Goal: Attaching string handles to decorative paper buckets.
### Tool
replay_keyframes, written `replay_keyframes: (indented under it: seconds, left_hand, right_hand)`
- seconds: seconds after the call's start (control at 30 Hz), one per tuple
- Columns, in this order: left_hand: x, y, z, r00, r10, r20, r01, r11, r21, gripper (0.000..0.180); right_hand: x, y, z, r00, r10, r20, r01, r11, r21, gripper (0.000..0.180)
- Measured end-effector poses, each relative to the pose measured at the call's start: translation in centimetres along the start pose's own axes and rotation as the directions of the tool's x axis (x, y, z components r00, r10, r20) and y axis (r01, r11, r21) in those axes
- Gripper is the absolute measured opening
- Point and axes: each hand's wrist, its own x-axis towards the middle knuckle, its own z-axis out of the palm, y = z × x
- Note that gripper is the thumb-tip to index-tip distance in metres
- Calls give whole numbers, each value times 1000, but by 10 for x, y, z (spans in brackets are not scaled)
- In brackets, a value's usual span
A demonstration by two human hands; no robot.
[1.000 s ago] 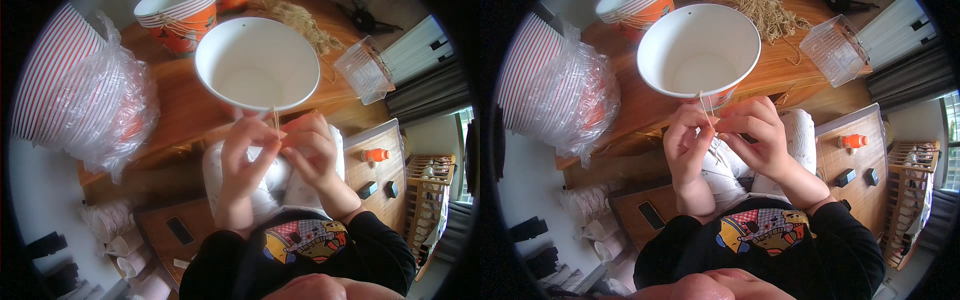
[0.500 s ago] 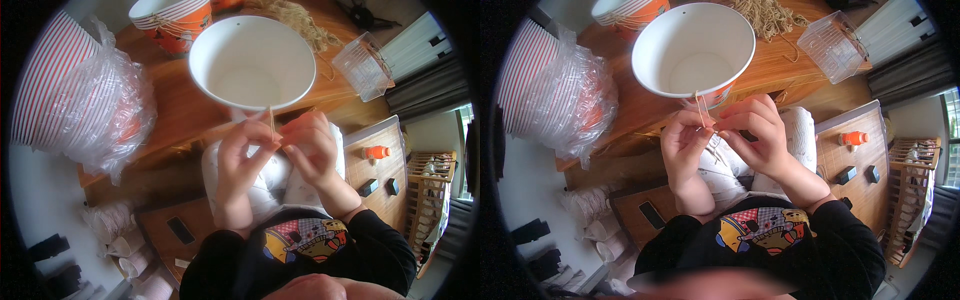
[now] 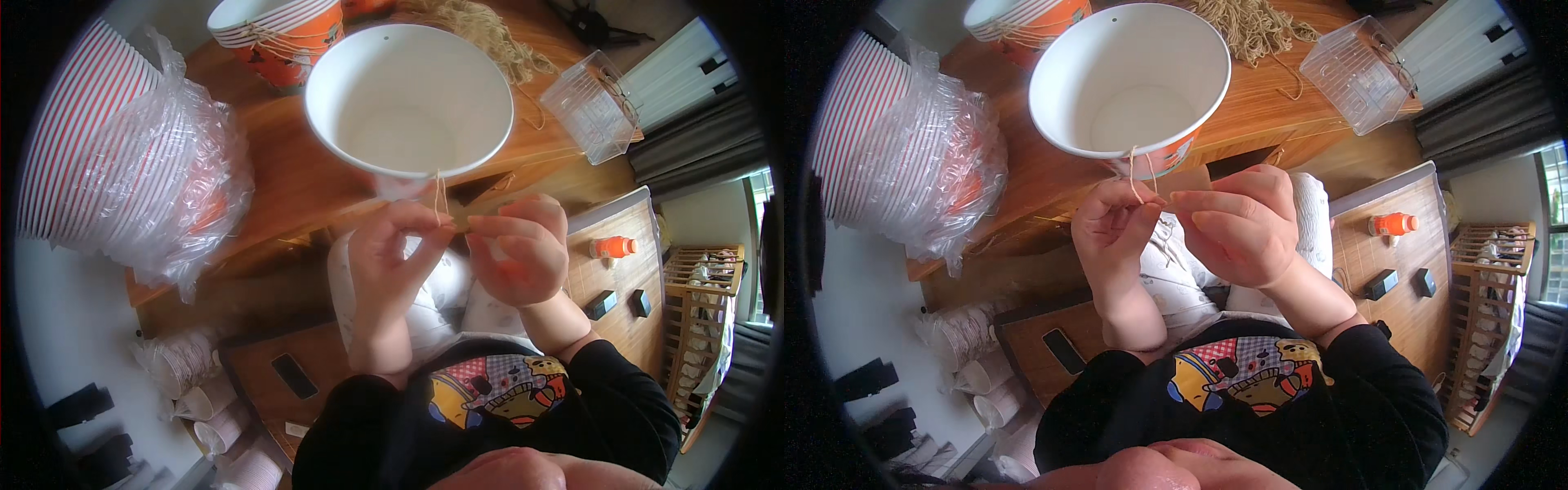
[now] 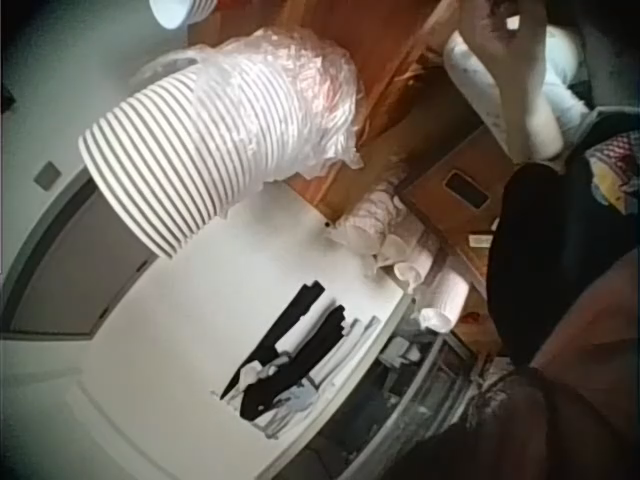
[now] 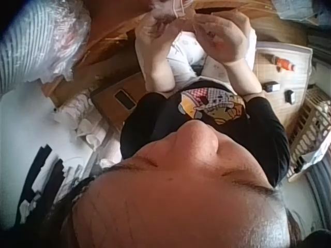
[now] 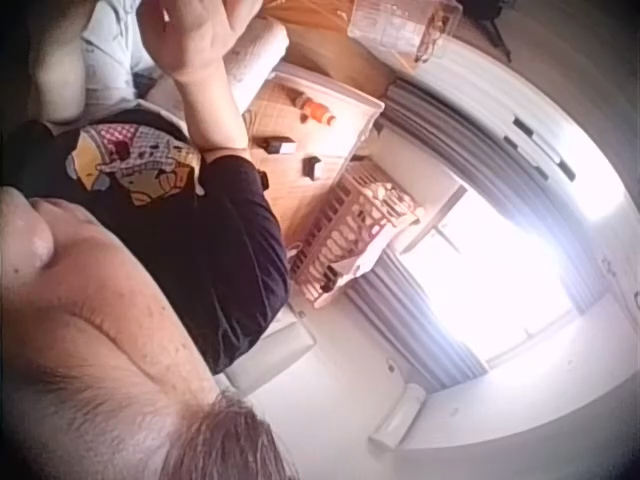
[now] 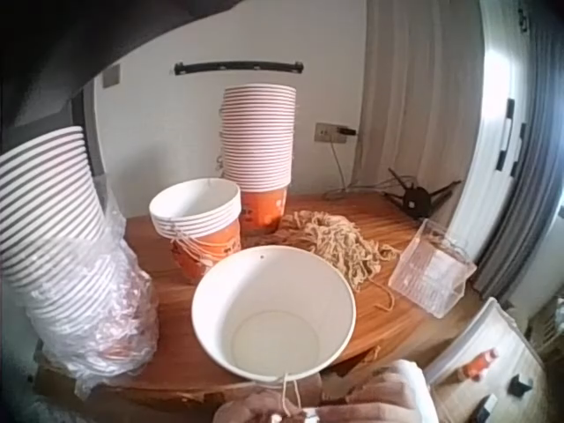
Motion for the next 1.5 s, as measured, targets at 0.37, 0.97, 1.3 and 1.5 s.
replay_keyframes:
  seconds: [0.37,0.97,1.3,1.5]
  left_hand:
    - [-1,1,-2,1000,5,8,-5,1000,-12,14]
    - [-1,8,-3,998,-63,28,64,998,-15,13]
    - [-2,5,-6,996,-24,81,21,999,35,13]
    - [-2,5,-5,998,-37,53,36,999,23,14]
  right_hand:
    - [1,6,2,993,-105,51,107,993,-42,41]
    - [-3,7,1,985,-150,88,158,983,-94,45]
    - [0,7,1,990,-126,67,132,987,-96,50]
    - [2,5,3,993,-104,54,110,988,-109,41]
